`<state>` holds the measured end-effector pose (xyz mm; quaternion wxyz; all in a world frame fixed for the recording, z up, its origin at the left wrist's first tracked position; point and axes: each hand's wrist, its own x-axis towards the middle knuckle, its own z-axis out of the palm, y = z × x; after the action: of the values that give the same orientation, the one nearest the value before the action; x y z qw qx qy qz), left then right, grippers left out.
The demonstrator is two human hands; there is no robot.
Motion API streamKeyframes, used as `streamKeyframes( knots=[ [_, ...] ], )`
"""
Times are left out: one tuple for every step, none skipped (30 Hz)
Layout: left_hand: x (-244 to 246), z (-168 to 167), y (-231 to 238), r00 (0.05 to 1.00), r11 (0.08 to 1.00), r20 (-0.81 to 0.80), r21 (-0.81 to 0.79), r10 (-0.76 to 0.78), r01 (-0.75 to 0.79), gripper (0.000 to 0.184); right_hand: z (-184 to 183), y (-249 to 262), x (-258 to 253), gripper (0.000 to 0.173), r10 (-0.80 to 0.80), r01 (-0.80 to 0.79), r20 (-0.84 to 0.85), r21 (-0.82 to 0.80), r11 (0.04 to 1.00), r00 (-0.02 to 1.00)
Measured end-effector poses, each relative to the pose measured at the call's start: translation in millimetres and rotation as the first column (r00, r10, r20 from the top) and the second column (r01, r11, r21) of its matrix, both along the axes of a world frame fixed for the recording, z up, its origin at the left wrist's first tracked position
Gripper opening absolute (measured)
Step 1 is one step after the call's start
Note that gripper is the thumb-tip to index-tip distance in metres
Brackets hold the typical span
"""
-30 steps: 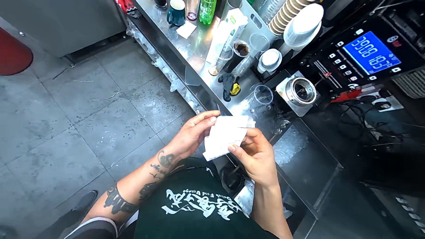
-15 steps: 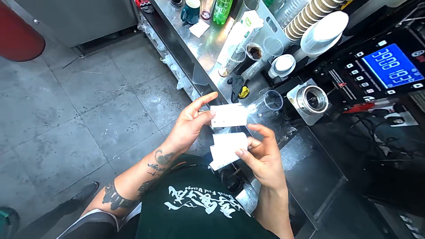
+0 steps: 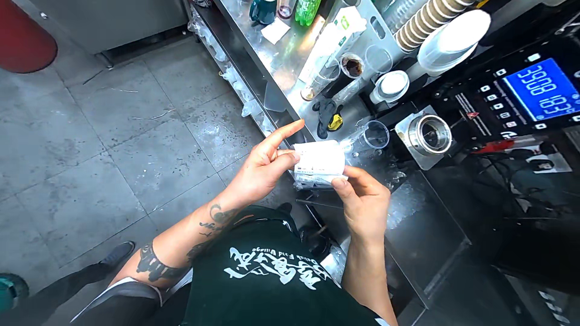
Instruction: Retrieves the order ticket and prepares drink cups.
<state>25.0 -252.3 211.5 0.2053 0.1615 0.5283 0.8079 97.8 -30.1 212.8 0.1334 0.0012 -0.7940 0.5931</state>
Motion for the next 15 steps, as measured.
streamKeyframes(
  knots=[
    [1, 0, 0, 1.0, 1.0, -0.006, -0.018, -0.008, 0.008, 0.056, 0, -2, -2, 0.025, -0.019, 0.019, -0.011, 0.004, 1.0, 1.0],
    [2, 1, 0, 1.0, 0.999, -0.014, -0.042, -0.016, 0.015, 0.056, 1, -4, -3, 0.019, -0.029, 0.029, -0.024, -0.001, 1.0, 0.999],
    [3, 2, -1, 1.0, 0.997, -0.018, -0.067, -0.026, 0.024, 0.056, 0, -5, -4, 0.015, -0.026, 0.025, -0.039, -0.014, 1.0, 0.999],
    [4, 2, -2, 0.999, 0.995, -0.016, -0.089, -0.034, 0.033, 0.057, 0, -5, -4, 0.013, -0.017, 0.015, -0.054, -0.028, 0.999, 0.998],
    [5, 2, -4, 0.999, 0.993, -0.003, -0.109, -0.038, 0.037, 0.057, 0, -5, -3, 0.012, 0.0, -0.002, -0.065, -0.041, 0.999, 0.998],
    [6, 0, -5, 0.999, 0.992, 0.013, -0.116, -0.039, 0.04, 0.056, 0, -4, -2, 0.011, 0.025, -0.029, -0.074, -0.045, 0.999, 0.997],
    [6, -2, -6, 0.999, 0.993, 0.031, -0.106, -0.042, 0.045, 0.054, 0, -3, -1, 0.011, 0.05, -0.053, -0.082, -0.038, 0.998, 0.995],
    [5, -4, -6, 0.998, 0.995, 0.05, -0.092, -0.039, 0.043, 0.052, -1, -2, -1, 0.01, 0.073, -0.076, -0.092, -0.024, 0.997, 0.993],
    [5, -6, -7, 0.997, 0.996, 0.069, -0.088, -0.027, 0.033, 0.051, -3, -1, 0, 0.009, 0.1, -0.101, -0.103, -0.005, 0.995, 0.99],
    [5, -8, -7, 0.996, 0.995, 0.086, -0.093, -0.01, 0.018, 0.049, -4, 0, 1, 0.009, 0.127, -0.126, -0.119, 0.02, 0.992, 0.985],
    [4, -9, -7, 0.995, 0.995, 0.1, -0.105, 0.008, 0.002, 0.048, -5, 2, 2, 0.008, 0.159, -0.153, -0.141, 0.05, 0.987, 0.977],
    [4, -9, -7, 0.993, 0.993, 0.118, -0.121, 0.022, -0.008, 0.047, -5, 2, 3, 0.008, 0.19, -0.179, -0.162, 0.08, 0.981, 0.968],
    [3, -8, -7, 0.99, 0.99, 0.141, -0.139, 0.032, -0.012, 0.046, -4, 3, 3, 0.007, 0.219, -0.202, -0.179, 0.109, 0.973, 0.959],
    [3, -8, -7, 0.986, 0.988, 0.161, -0.156, 0.038, -0.013, 0.046, -2, 3, 4, 0.008, 0.245, -0.221, -0.192, 0.139, 0.965, 0.95],
    [2, -8, -7, 0.983, 0.985, 0.179, -0.171, 0.041, -0.01, 0.046, -1, 3, 5, 0.008, 0.272, -0.243, -0.205, 0.156, 0.957, 0.94]
  ],
)
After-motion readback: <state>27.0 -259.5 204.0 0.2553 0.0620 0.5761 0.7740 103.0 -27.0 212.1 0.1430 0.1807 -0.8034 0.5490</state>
